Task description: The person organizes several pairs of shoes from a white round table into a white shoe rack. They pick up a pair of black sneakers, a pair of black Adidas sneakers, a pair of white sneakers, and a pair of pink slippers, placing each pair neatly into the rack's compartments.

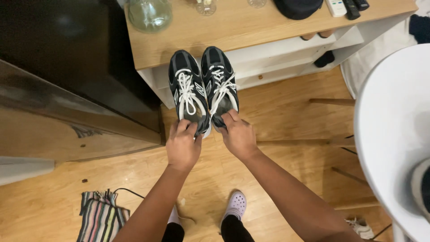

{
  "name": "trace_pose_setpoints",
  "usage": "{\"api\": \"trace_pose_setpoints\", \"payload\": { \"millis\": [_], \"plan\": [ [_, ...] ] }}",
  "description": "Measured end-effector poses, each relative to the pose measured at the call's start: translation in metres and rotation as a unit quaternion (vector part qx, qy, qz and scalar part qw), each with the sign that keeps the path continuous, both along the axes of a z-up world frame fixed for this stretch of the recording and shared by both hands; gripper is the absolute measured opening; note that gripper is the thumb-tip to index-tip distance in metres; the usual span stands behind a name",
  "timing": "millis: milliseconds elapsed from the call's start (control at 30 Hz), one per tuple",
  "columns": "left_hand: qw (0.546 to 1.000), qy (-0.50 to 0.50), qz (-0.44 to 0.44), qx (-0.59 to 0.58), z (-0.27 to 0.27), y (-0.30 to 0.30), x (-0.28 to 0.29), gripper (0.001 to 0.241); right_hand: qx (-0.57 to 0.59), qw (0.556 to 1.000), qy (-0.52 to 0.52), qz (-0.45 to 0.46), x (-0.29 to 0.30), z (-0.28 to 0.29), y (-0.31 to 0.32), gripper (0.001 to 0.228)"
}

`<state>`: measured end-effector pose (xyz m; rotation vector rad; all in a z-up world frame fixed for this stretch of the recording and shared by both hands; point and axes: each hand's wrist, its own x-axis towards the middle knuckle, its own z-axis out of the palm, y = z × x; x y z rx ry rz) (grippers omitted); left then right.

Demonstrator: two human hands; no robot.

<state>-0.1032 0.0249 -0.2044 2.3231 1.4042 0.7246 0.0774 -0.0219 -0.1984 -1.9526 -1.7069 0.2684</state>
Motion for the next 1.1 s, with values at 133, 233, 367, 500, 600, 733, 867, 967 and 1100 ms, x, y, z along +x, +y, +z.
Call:
{"api": "trace_pose_setpoints", "payload": {
  "millis": [133, 233, 367, 500, 600, 733, 867, 967, 1100],
  "plan": [
    [1.000, -0.006, 0.001, 0.012, -0.029, 0.002, -0.016, 0.035, 0.010, 1.000, -0.008, 0.020, -0.012, -0.033, 0.004, 0.028],
    [1.000, 0.007, 0.007, -0.015, -0.047, 0.005, -0.025, 0.035, -0.024, 1.000, -0.002, 0.005, -0.022, -0.052, 0.008, 0.028],
    [0.998, 0.015, 0.017, -0.051, -0.070, 0.014, -0.035, 0.034, -0.031, 0.999, 0.000, 0.009, -0.032, -0.076, 0.016, 0.028],
    [0.998, 0.026, 0.017, -0.052, -0.098, 0.025, -0.041, 0.036, -0.056, 0.998, 0.006, 0.004, -0.040, -0.097, 0.029, 0.030],
    [0.997, 0.031, 0.020, -0.064, -0.116, 0.038, -0.042, 0.038, -0.075, 0.997, 0.002, -0.004, -0.043, -0.116, 0.043, 0.029],
    [0.996, 0.052, 0.018, -0.063, -0.148, 0.058, -0.040, 0.039, -0.088, 0.996, -0.001, -0.008, -0.040, -0.144, 0.064, 0.032],
    [0.997, 0.058, 0.024, -0.047, -0.170, 0.080, -0.037, 0.039, -0.066, 0.998, 0.014, -0.009, -0.036, -0.172, 0.087, 0.033],
    [0.995, 0.064, 0.026, -0.068, -0.184, 0.096, -0.030, 0.037, -0.074, 0.997, 0.025, -0.020, -0.033, -0.190, 0.104, 0.033],
    [0.993, 0.069, 0.038, -0.084, -0.207, 0.115, -0.019, 0.038, -0.082, 0.993, 0.068, -0.041, -0.032, -0.208, 0.121, 0.034]
  ]
}}
